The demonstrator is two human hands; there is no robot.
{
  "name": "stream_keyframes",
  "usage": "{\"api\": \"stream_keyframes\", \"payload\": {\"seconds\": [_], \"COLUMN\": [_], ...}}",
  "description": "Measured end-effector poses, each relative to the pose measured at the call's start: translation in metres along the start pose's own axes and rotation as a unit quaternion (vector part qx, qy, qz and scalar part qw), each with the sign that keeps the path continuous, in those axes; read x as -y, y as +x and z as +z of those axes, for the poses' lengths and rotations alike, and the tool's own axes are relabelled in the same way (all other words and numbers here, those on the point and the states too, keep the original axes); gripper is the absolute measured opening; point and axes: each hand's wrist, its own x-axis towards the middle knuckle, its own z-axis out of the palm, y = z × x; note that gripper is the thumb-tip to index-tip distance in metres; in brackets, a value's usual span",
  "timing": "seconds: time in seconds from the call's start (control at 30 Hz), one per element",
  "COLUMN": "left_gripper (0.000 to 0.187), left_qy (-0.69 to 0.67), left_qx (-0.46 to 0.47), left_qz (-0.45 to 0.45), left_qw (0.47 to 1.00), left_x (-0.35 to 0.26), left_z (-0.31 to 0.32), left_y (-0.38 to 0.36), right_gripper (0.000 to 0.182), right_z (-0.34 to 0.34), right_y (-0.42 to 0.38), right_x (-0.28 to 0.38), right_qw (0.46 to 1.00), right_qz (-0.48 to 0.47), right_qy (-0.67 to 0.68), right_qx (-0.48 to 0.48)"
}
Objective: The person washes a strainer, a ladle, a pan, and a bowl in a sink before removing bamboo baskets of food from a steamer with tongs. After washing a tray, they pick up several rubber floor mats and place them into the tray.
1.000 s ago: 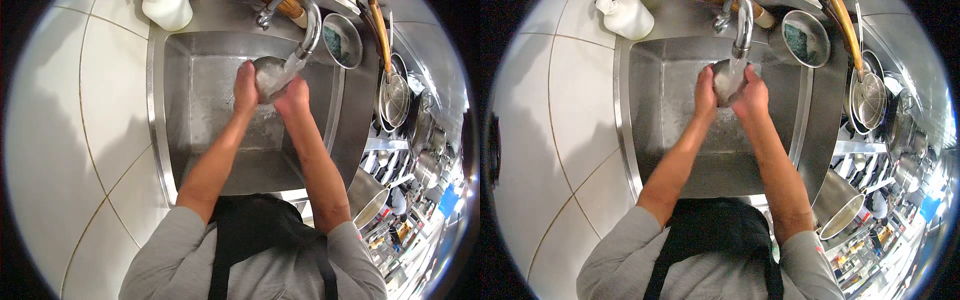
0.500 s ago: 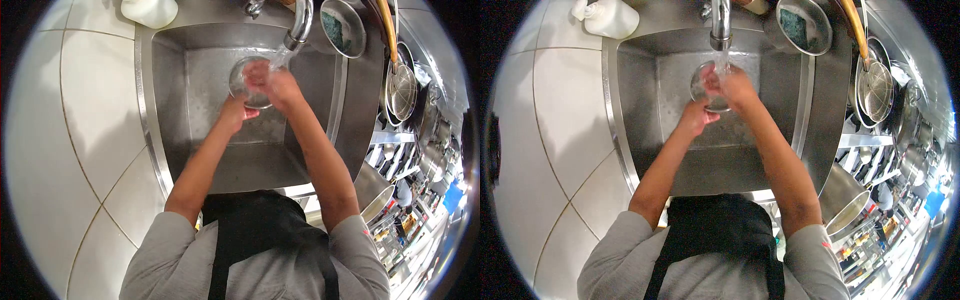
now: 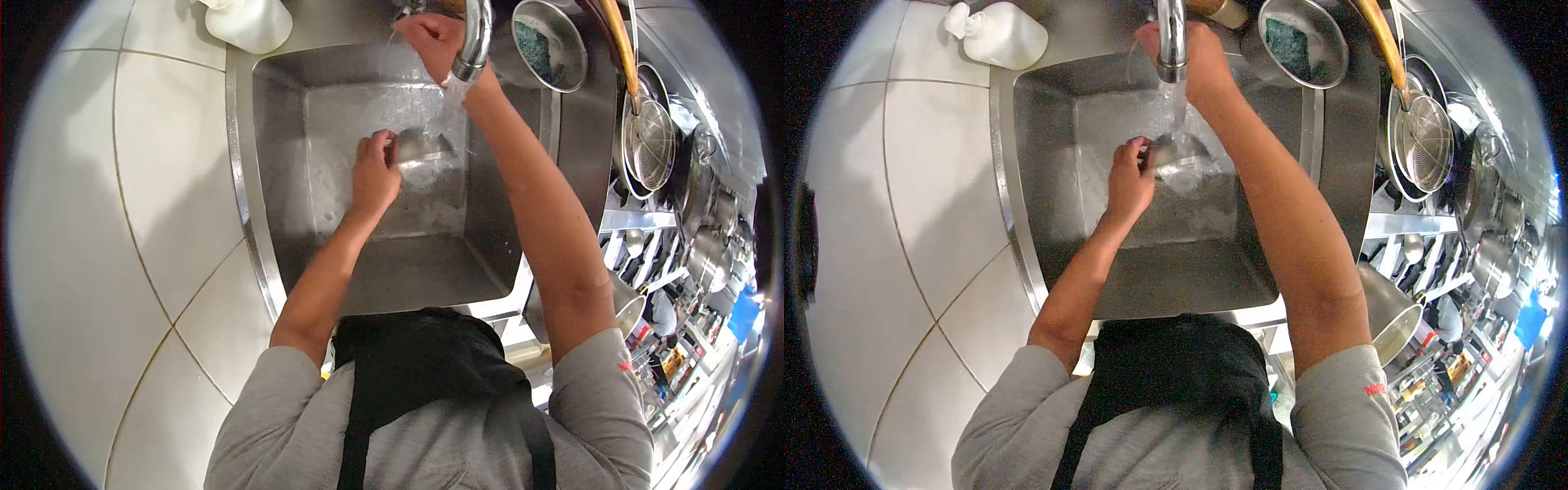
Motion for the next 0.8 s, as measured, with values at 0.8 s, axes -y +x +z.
{"api": "stream_keyframes", "payload": {"seconds": [0.8], "left_gripper": [0.034], "left_qy": [-0.334], "left_qx": [0.113], "left_qz": [-0.222], "left_qw": [0.909], "left_x": [0.007], "left_z": [-0.144], "left_y": [-0.133], "right_gripper": [0.042], "right_z": [-0.124], "right_y": [-0.479], "right_x": [0.095], "right_qw": [0.954], "right_qz": [0.273], "right_qy": [0.088], "right_qx": [0.084]}}
